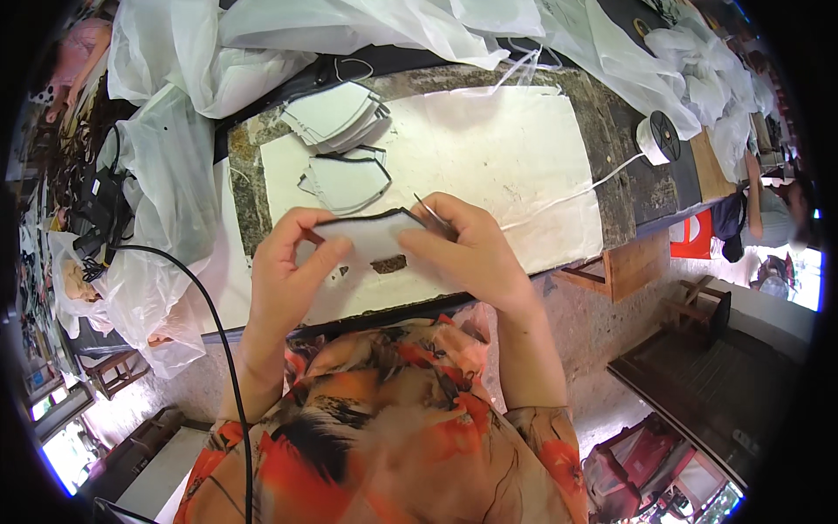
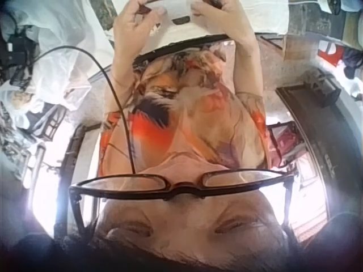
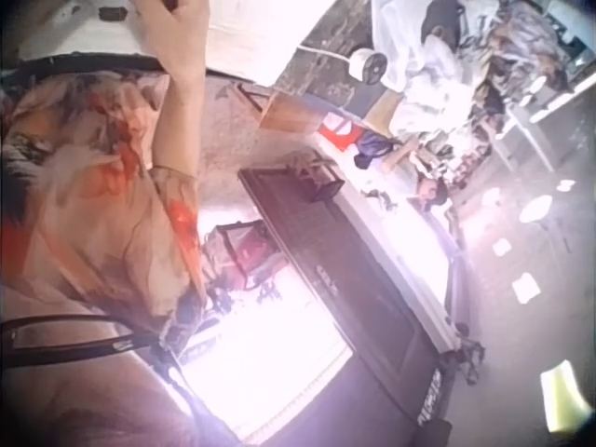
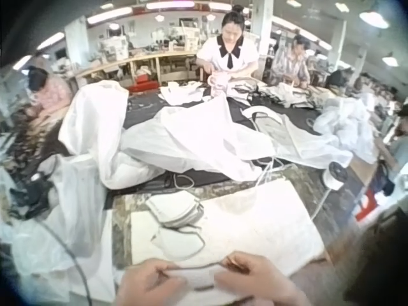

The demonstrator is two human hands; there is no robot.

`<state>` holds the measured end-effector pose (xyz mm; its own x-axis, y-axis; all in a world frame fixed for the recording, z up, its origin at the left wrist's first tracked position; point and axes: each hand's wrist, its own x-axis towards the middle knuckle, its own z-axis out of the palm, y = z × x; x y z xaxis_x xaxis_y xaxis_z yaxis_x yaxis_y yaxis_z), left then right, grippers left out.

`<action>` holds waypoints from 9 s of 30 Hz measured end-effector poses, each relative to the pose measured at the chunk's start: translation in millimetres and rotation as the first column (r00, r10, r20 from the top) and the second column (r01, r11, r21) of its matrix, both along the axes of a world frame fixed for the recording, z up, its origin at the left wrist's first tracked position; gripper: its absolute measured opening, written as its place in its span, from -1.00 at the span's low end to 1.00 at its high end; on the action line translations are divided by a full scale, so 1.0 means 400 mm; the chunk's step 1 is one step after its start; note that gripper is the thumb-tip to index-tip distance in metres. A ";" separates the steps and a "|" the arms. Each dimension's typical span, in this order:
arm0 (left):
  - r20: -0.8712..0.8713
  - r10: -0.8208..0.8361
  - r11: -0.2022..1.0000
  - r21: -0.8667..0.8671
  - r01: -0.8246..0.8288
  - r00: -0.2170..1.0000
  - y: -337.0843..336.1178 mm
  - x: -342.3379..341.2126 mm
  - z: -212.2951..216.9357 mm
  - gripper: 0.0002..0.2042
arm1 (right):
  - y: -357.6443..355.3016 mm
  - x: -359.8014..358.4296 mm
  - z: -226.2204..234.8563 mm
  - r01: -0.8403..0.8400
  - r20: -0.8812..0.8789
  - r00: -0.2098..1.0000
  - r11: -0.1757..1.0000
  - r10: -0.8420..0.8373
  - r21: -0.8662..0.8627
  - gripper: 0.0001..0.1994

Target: Trimming excess thread and material from shoe upper components using small snips.

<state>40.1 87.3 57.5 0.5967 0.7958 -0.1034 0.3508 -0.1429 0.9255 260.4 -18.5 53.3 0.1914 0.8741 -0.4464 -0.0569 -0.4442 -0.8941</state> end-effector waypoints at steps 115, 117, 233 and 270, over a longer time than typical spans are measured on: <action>-0.379 -0.073 0.752 0.587 0.301 0.922 -0.200 -0.080 -0.107 -0.52 | -0.046 -0.099 -0.032 -0.138 0.598 0.791 0.990 0.126 -0.026 -0.83; -0.382 -0.069 0.750 0.589 0.301 0.922 -0.200 -0.076 -0.105 -0.47 | -0.048 -0.099 -0.038 -0.123 0.587 0.802 0.992 0.110 -0.017 -0.81; -0.431 -0.243 0.735 0.503 0.455 0.869 -0.149 -0.003 -0.049 -0.52 | -0.090 -0.027 -0.029 -0.163 0.667 0.716 0.979 0.205 -0.126 -0.68; -0.459 -0.284 0.715 0.484 0.505 0.842 -0.174 0.000 -0.066 -0.52 | -0.132 -0.047 0.001 -0.050 0.581 0.795 0.974 0.174 -0.223 -0.75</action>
<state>40.0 17.7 30.9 0.8844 0.4655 0.0339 0.3998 -0.7931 0.4596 241.5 -71.2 53.7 0.3787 0.8180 -0.4330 0.5177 -0.5750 -0.6336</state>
